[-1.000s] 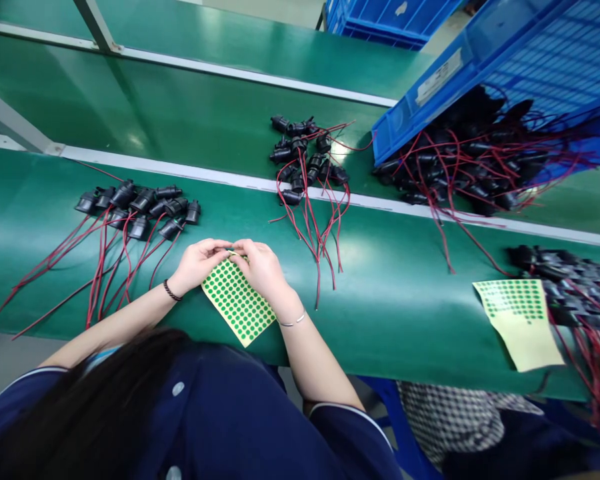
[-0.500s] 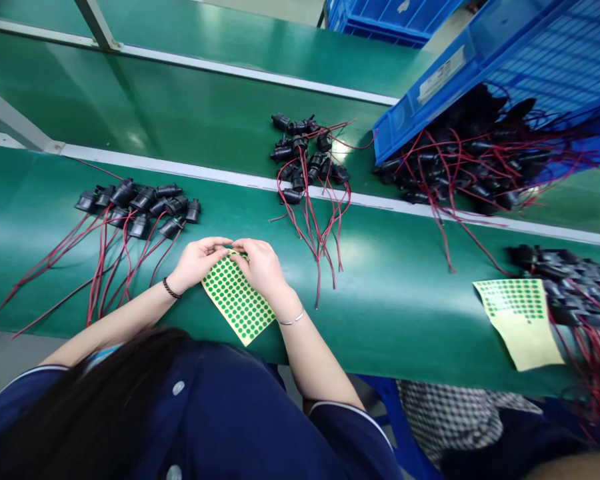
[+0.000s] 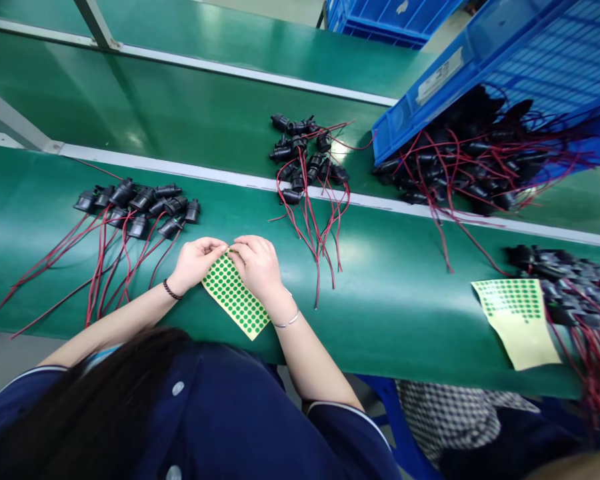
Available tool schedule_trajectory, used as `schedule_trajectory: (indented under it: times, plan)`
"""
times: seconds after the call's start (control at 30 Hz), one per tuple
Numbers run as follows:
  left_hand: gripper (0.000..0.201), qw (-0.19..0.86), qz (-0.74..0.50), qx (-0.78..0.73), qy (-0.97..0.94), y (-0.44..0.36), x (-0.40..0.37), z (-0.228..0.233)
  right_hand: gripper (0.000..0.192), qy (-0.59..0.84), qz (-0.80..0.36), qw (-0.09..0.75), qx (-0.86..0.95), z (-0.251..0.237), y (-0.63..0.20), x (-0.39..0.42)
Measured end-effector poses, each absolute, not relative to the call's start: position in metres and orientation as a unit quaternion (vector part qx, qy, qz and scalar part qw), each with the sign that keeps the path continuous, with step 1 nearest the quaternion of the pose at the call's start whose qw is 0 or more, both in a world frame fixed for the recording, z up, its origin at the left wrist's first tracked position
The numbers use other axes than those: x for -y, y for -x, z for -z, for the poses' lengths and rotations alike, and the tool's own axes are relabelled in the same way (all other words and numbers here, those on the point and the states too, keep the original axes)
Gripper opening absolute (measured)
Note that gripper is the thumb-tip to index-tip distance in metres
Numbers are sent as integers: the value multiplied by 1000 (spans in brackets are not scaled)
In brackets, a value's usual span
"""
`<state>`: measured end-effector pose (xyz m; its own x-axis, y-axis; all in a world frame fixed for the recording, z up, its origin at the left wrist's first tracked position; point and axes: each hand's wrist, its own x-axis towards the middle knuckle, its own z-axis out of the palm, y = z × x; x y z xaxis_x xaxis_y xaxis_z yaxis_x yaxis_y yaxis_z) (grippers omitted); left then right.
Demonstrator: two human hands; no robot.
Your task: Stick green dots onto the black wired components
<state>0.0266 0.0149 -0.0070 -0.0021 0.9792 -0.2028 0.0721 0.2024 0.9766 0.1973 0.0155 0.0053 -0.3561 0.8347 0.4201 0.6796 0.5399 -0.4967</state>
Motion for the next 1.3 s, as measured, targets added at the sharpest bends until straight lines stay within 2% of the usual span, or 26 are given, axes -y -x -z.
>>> schedule_trajectory:
  times: [0.23, 0.37, 0.43, 0.53, 0.6, 0.67, 0.73, 0.83, 0.93, 1.03, 1.1, 1.2, 1.3]
  plan:
    - [17, 501, -424, -588, -473, -27, -16, 13, 12, 460, -132, 338, 811, -14, -205, -29]
    - [14, 459, -408, -567, -549, -27, -14, 12, 16, 555, -90, 367, 741, -16, -240, -84]
    - [15, 416, -405, -546, -604, -26, -12, 11, 35, 606, -64, 315, 728, -17, -257, -114]
    - [16, 359, -406, -520, -660, -24, -10, 11, 61, 647, -51, 164, 743, -21, -271, -143]
    - [16, 345, -408, -513, -672, -22, -9, 13, 67, 651, -35, 99, 752, -24, -275, -150]
    - [16, 343, -410, -510, -674, -20, -9, 16, 67, 646, -21, 86, 758, -27, -277, -150]
    - [17, 340, -418, -511, -669, -19, -9, 17, 65, 650, -17, 126, 749, -29, -279, -146]
    - [22, 341, -453, -510, -647, -21, -8, 15, 62, 657, -61, 292, 693, -30, -278, -132]
    - [31, 374, -498, -486, -613, -27, -8, 9, 72, 582, -242, 443, 638, -29, -261, -109]
    - [48, 463, -531, -430, -564, -32, -9, 3, 82, 459, -465, 464, 599, -27, -229, -81]
    - [58, 532, -544, -390, -518, -33, -10, 2, 89, 407, -554, 451, 569, -25, -207, -66]
    - [55, 598, -548, -380, -445, -31, -12, 2, 93, 393, -585, 432, 563, -21, -184, -52]
    - [47, 606, -563, -403, -392, -26, -14, 3, 82, 420, -520, 437, 602, -19, -177, -47]
